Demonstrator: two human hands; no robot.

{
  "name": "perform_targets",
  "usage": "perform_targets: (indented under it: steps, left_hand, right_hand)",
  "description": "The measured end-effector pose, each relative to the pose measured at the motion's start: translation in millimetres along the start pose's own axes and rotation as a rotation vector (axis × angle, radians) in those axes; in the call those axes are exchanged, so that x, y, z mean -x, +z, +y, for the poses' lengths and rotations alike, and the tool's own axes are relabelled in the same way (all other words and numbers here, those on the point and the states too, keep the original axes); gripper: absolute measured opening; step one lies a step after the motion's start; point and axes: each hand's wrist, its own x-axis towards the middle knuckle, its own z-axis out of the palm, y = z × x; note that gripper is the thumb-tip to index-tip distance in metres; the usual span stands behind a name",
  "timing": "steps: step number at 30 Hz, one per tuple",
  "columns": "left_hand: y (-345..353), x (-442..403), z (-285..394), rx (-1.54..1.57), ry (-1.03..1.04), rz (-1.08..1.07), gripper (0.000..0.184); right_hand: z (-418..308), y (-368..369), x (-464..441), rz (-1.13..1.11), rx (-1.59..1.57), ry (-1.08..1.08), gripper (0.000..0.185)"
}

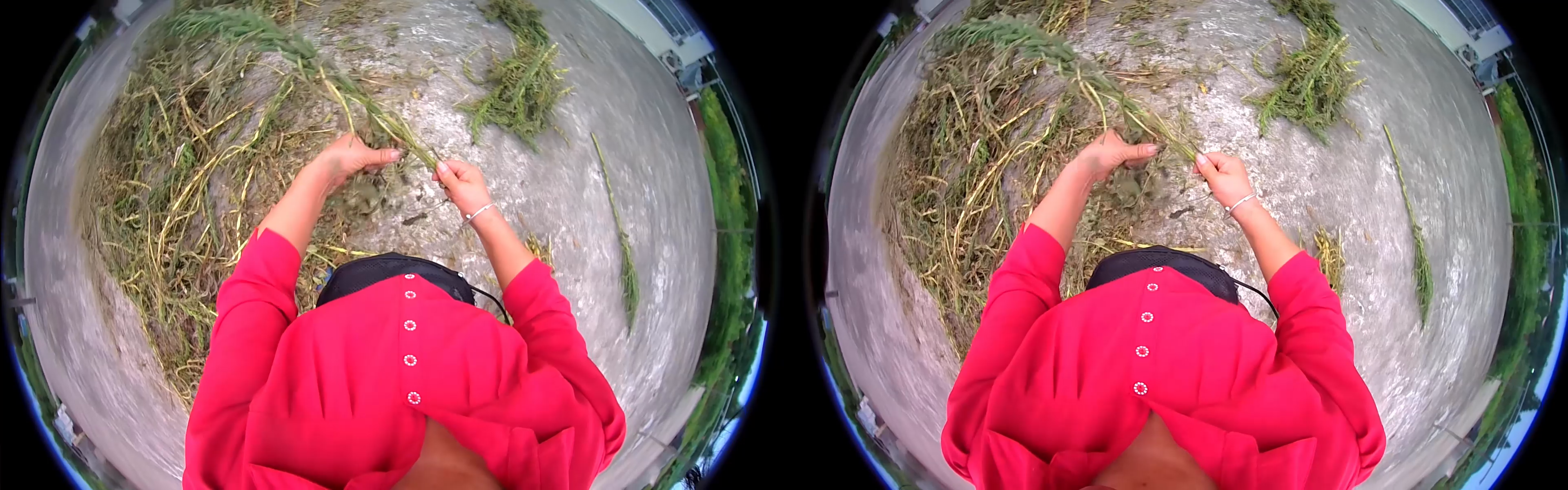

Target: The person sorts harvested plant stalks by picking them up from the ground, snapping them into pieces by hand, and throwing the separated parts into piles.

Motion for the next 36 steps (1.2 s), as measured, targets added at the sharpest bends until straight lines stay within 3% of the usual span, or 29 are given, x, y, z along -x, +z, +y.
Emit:
perform_targets:
  steps: [1, 4, 6, 7, 10, 12, 14, 18, 21, 23, 25, 27, 29, 31, 32, 33, 34, 36]
  left_hand:
    - [26, 30, 20, 0.019, 0.275, 0.102, 0.025]
    - [51, 2, 0, -0.485, 0.404, 0.152, 0.026]
    - [97, 5, -7, -1.234, 0.323, -0.046, 0.029]
    - [118, 16, -15, -1.05, 0.501, -0.073, 0.027]
    - [99, -5, -34, -1.093, 0.32, 0.044, 0.027]
    - [72, 8, -33, -1.171, 0.369, 0.052, 0.03]
    - [61, 21, -47, -1.212, 0.265, 0.026, 0.03]
    - [48, 66, -92, -1.182, 0.171, 0.109, 0.029]
    - [20, 115, -165, -1.227, -0.309, 0.216, 0.027]
    - [8, 173, -232, -1.187, -0.689, 0.261, 0.023]
    - [19, 255, -314, -1.035, -0.927, 0.35, 0.025]
    - [69, 328, -351, -0.769, -1.143, 0.429, 0.027]
    - [136, 402, -435, -0.545, -1.252, 0.492, 0.028]
    - [217, 429, -390, -0.319, -1.458, 0.554, 0.029]
    - [256, 436, -369, -0.144, -1.546, 0.725, 0.03]
    - [307, 466, -434, -0.173, -1.575, 0.571, 0.031]
    - [359, 487, -476, -0.098, -1.649, 0.646, 0.031]
    - [439, 506, -496, 0.002, -1.722, 0.642, 0.033]
  right_hand:
    - [5, -2, -1, 0.081, 0.058, -0.041, 0.028]
    - [-8, 8, 7, 0.257, 0.188, -0.178, 0.026]
    - [-12, 12, -2, 0.333, 0.215, -0.146, 0.027]
    - [-21, 13, -6, 0.376, 0.212, -0.109, 0.028]
    - [-6, -12, -29, 0.405, 0.102, -0.04, 0.033]
    - [-1, -25, -29, 0.379, -0.042, 0.02, 0.035]
    - [-10, -32, -25, 0.35, -0.231, 0.103, 0.037]
    - [11, -35, -50, 0.595, 0.311, -0.11, 0.034]
    - [44, -84, -84, 0.675, 0.377, -0.243, 0.032]
    - [29, -115, -80, 0.562, 0.144, -0.136, 0.029]
    - [18, -145, -81, 0.505, -0.035, 0.079, 0.024]
    - [48, -184, -98, 0.489, -0.077, 0.052, 0.019]
    - [80, -204, -120, 0.661, 0.152, -0.127, 0.022]
    - [90, -205, -114, 0.675, 0.347, -0.205, 0.029]
    - [92, -203, -111, 0.665, 0.437, -0.211, 0.033]
    - [103, -207, -114, 0.607, 0.462, -0.21, 0.035]
    - [114, -207, -116, 0.553, 0.488, -0.207, 0.037]
    - [117, -197, -110, 0.459, 0.535, -0.229, 0.035]
